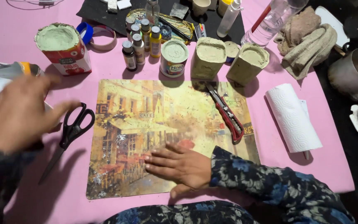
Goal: Removing cardboard molds from cast objects using a utility knife.
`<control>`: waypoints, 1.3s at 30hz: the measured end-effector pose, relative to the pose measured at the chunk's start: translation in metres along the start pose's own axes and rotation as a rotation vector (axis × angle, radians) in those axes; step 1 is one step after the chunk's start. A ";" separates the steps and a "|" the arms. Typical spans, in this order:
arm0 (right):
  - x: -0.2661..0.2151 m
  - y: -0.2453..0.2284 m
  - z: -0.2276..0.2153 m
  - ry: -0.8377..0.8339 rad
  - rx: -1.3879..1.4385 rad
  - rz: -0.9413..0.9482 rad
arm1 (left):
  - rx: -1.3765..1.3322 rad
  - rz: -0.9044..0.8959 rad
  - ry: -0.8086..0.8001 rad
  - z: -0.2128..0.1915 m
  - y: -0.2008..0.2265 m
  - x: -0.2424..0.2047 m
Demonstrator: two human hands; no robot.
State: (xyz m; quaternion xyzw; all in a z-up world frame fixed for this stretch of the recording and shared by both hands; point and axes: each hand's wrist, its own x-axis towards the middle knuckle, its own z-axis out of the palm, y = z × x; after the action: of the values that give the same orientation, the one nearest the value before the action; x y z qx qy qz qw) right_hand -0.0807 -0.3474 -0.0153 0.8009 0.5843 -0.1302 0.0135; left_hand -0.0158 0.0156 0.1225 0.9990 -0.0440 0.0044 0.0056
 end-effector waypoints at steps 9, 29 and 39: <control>-0.003 0.034 -0.020 0.319 0.057 0.274 | 0.029 0.185 0.378 0.054 -0.071 0.116; -0.082 0.067 -0.031 0.620 0.053 0.906 | 0.102 -0.045 -0.125 0.076 -0.080 0.208; -0.090 0.082 -0.024 0.581 0.227 1.121 | -0.123 0.058 0.019 0.048 -0.075 0.192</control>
State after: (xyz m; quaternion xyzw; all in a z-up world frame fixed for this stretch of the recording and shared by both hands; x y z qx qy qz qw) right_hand -0.0248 -0.4532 0.0171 0.9839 0.0393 0.0581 -0.1642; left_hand 0.1823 0.0725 0.0751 0.9950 -0.0733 0.0113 0.0672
